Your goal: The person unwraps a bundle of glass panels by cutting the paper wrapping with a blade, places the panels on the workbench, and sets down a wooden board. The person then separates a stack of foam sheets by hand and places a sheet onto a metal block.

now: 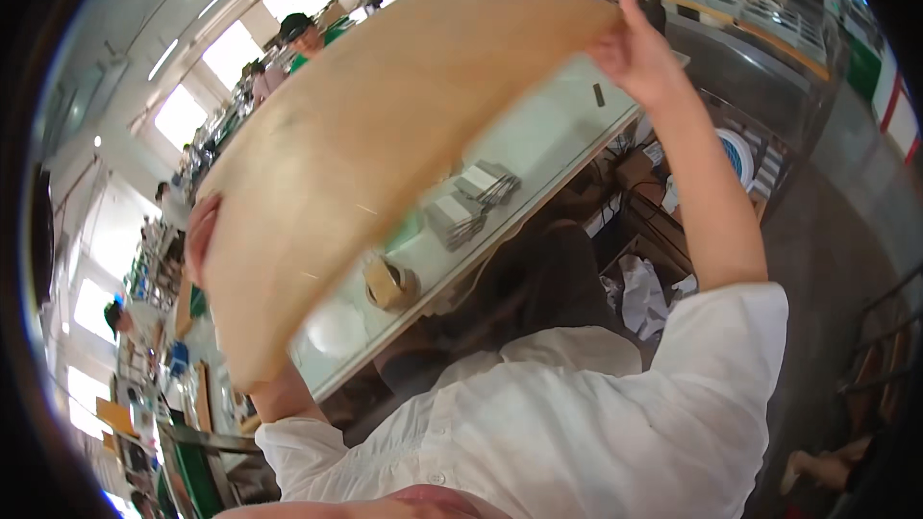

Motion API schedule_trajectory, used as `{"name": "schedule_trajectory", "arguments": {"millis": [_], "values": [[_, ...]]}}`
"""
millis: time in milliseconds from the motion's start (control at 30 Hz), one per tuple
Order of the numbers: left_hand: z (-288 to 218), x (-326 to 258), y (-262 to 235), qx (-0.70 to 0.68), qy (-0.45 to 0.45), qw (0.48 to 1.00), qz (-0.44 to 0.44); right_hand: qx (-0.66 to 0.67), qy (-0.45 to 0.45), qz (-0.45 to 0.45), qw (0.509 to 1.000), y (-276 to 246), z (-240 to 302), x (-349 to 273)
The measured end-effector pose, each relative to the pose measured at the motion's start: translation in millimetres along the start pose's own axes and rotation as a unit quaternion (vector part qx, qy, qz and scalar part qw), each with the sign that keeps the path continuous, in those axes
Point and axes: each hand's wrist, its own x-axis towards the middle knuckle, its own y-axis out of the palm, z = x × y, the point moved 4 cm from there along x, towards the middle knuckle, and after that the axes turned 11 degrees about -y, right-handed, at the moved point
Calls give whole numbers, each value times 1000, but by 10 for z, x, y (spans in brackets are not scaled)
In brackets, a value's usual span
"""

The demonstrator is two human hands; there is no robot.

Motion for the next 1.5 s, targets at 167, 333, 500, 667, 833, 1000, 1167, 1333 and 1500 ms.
{"name": "schedule_trajectory", "arguments": {"millis": [167, 333, 500, 667, 833, 1000, 1167, 1333, 1500], "values": [[31, -59, 45, -59, -196, 946, -251, -483, 36, -254, 837, -1031, -588, 123], [-1, -103, 155, 48, -436, 825, -356, -795, 238, -170, 532, -2595, -1333, -70], [18, -33, 368, -88, -514, 765, -377, -860, 270, -155, 404, -2367, -1824, 223], [64, 326, 1050, -176, -507, 768, -350, -838, 204, -72, 501, -1910, -2633, 504], [118, 643, 1800, -267, -503, 772, -282, -687, 75, -74, 719, -1590, -2546, 467], [7, 815, 2611, -324, -610, 705, -161, 45, -179, -292, 938, -1502, -1713, -302], [-231, 543, 3621, -436, -747, 500, 37, -71, -302, -340, 888, -810, -1168, -1001], [-852, 317, 4049, -573, -735, 359, 53, -256, -241, -425, 834, -958, -822, -1252], [-1122, 7, 4273, -573, -756, 302, 93, -215, -123, -476, 843, -1635, -728, -1400]]}}
